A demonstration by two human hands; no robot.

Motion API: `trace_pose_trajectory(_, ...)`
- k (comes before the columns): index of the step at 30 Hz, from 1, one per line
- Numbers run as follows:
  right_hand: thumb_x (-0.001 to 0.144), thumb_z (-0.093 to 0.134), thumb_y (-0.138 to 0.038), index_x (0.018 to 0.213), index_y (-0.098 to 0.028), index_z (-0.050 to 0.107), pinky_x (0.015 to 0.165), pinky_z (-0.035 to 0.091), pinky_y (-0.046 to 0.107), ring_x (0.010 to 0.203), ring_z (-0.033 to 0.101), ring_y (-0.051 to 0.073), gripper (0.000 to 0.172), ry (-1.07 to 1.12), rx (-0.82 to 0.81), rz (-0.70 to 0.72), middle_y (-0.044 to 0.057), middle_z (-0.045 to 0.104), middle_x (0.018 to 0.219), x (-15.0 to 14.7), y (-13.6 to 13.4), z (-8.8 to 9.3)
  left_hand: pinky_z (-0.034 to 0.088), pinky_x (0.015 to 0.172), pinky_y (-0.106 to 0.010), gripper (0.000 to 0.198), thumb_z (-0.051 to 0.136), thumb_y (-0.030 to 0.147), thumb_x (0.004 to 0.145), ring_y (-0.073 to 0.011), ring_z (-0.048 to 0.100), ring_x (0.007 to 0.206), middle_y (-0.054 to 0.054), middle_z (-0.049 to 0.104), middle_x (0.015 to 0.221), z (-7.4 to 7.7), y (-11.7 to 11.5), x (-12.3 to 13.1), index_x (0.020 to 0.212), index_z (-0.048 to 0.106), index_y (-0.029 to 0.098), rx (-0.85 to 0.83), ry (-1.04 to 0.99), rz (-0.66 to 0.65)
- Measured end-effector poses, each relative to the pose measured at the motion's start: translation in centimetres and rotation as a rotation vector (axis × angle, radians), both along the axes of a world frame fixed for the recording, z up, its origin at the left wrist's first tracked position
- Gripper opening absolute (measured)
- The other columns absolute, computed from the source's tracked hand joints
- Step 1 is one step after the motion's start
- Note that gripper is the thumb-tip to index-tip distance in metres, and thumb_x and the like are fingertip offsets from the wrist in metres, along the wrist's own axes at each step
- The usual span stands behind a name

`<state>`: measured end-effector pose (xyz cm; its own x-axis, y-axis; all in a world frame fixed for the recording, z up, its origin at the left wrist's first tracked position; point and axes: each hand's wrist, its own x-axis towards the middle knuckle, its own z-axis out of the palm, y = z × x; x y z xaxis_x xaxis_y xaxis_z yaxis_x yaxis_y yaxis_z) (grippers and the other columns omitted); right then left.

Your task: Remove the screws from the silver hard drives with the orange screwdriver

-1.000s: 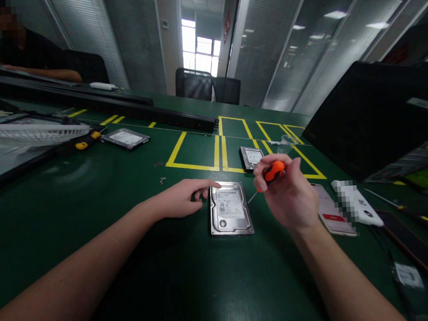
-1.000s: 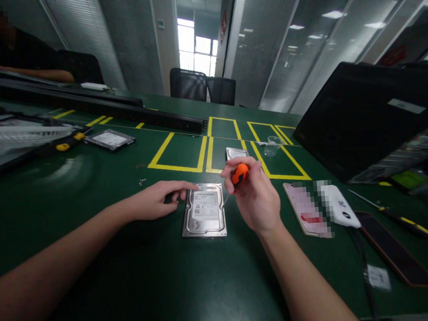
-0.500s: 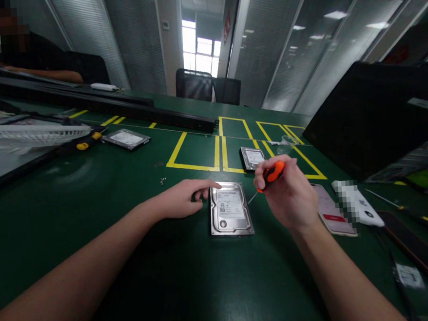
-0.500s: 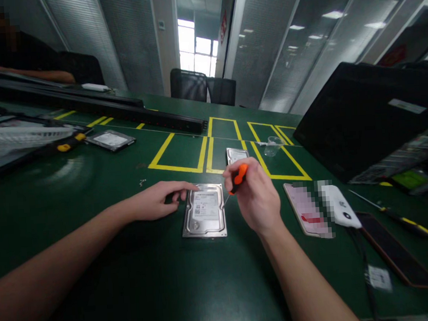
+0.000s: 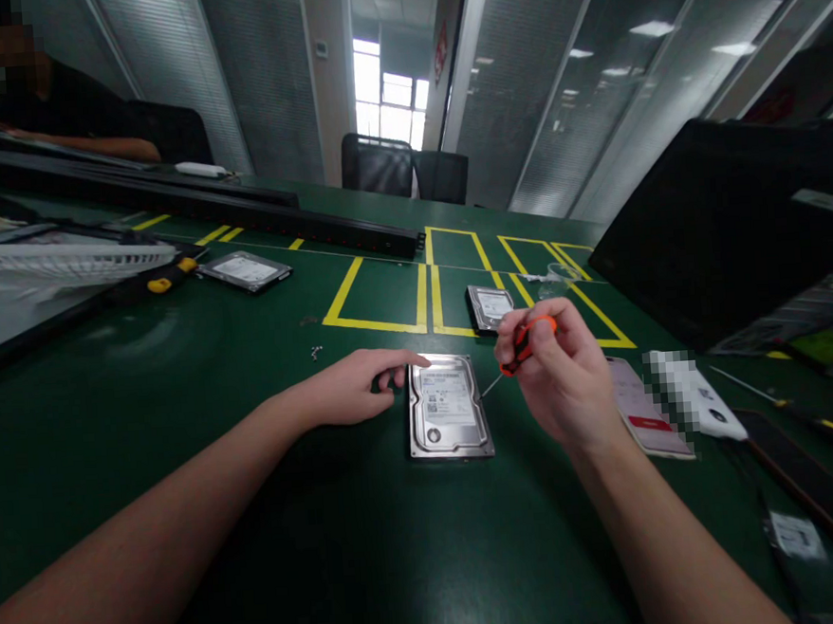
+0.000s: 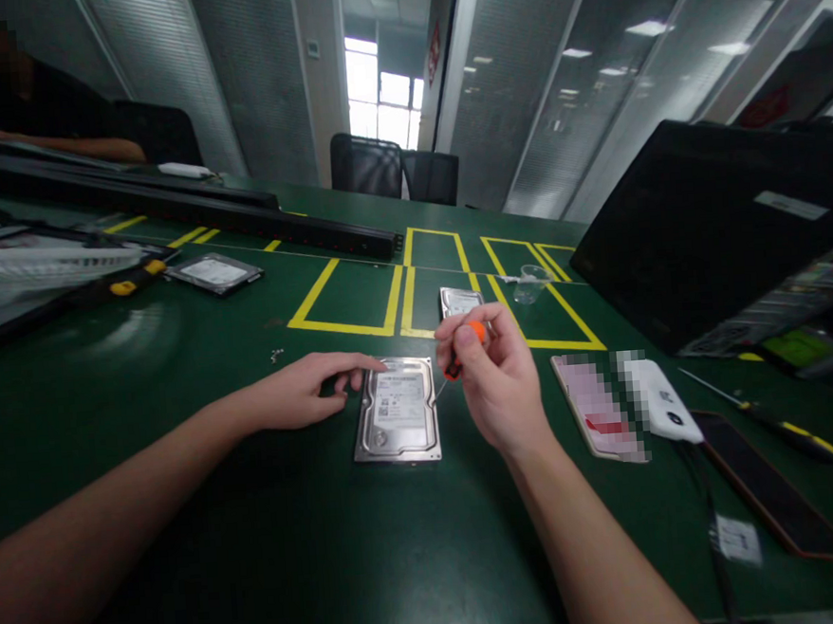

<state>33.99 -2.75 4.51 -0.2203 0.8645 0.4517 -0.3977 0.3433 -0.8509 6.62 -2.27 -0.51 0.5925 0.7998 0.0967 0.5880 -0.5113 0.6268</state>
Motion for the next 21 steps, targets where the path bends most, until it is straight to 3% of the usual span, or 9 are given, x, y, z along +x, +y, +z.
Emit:
trace_pose_trajectory(3,0.095,0.073,-0.04,0.098,-0.027,0.063,0.061,0.042,0.029,0.064,0.053,0.012,0.017,0.001,-0.003,0.019,0.001,0.069,0.093,-0.05,-0.02,0.0,0.044,0.076,-0.028,0.07,0.056,0.009,0.081,-0.0153,0.057,0.083,-0.001,0.061,0.099,-0.02,-0.01,0.01,0.147,0.056,0.03,0.0,-0.006,-0.002)
trace_pose_trajectory(6,0.105,0.049,-0.053,0.105,-0.024,0.069,0.061,0.043,0.032,0.064,0.052,0.013,0.035,0.011,-0.025,0.033,0.005,0.068,0.092,0.02,-0.01,0.06,0.044,0.075,-0.027,0.07,0.055,0.008,0.08,-0.0152,0.058,0.083,-0.001,0.061,0.101,0.03,-0.02,0.01,0.147,0.056,0.03,-0.013,-0.006,-0.001)
trace_pose_trajectory(8,0.107,0.044,-0.051,0.104,-0.022,0.072,0.063,0.044,0.032,0.067,0.054,0.014,0.04,0.005,-0.032,0.032,0.006,0.067,0.092,0.09,0.0,0.11,0.043,0.074,-0.027,0.07,0.055,0.008,0.08,-0.0152,0.057,0.083,-0.001,0.061,0.101,0.06,-0.04,0.02,0.147,0.056,0.03,-0.019,-0.005,0.002)
trace_pose_trajectory(12,0.098,0.069,-0.036,0.095,-0.024,0.067,0.066,0.044,0.03,0.072,0.058,0.014,0.012,0.011,-0.01,0.016,0.003,0.068,0.095,0.0,-0.07,0.1,0.044,0.075,-0.027,0.07,0.055,0.008,0.08,-0.0154,0.057,0.083,-0.001,0.061,0.1,0.11,-0.1,0.08,0.147,0.057,0.029,-0.017,-0.004,0.004)
trace_pose_trajectory(13,0.094,0.074,-0.033,0.094,-0.025,0.065,0.065,0.044,0.03,0.071,0.058,0.014,0.012,0.014,-0.007,0.016,0.002,0.069,0.094,-0.06,-0.11,0.09,0.044,0.075,-0.028,0.071,0.055,0.007,0.08,-0.0154,0.057,0.083,-0.001,0.061,0.1,0.12,-0.12,0.1,0.147,0.057,0.029,-0.017,-0.005,0.004)
trace_pose_trajectory(16,0.094,0.074,-0.039,0.099,-0.027,0.065,0.062,0.041,0.03,0.064,0.054,0.013,0.016,0.017,-0.017,0.03,0.001,0.07,0.093,-0.15,-0.16,0.11,0.044,0.075,-0.028,0.071,0.056,0.007,0.079,-0.0153,0.057,0.083,-0.001,0.061,0.099,0.18,-0.18,0.13,0.147,0.057,0.029,-0.011,-0.006,0.002)
trace_pose_trajectory(19,0.104,0.051,-0.056,0.103,-0.023,0.071,0.061,0.042,0.031,0.063,0.052,0.013,0.038,0.019,-0.045,0.044,0.005,0.068,0.09,-0.04,-0.11,0.21,0.044,0.076,-0.028,0.071,0.056,0.008,0.079,-0.015,0.057,0.083,-0.001,0.061,0.099,0.18,-0.15,0.13,0.147,0.057,0.029,0.0,-0.001,0.0)
trace_pose_trajectory(21,0.106,0.046,-0.054,0.099,-0.02,0.073,0.063,0.043,0.032,0.067,0.054,0.014,0.044,0.006,-0.047,0.039,0.006,0.067,0.089,0.09,-0.08,0.25,0.044,0.077,-0.028,0.07,0.056,0.008,0.079,-0.0149,0.057,0.083,-0.001,0.061,0.099,0.11,-0.08,0.1,0.146,0.057,0.028,0.009,-0.005,-0.006)
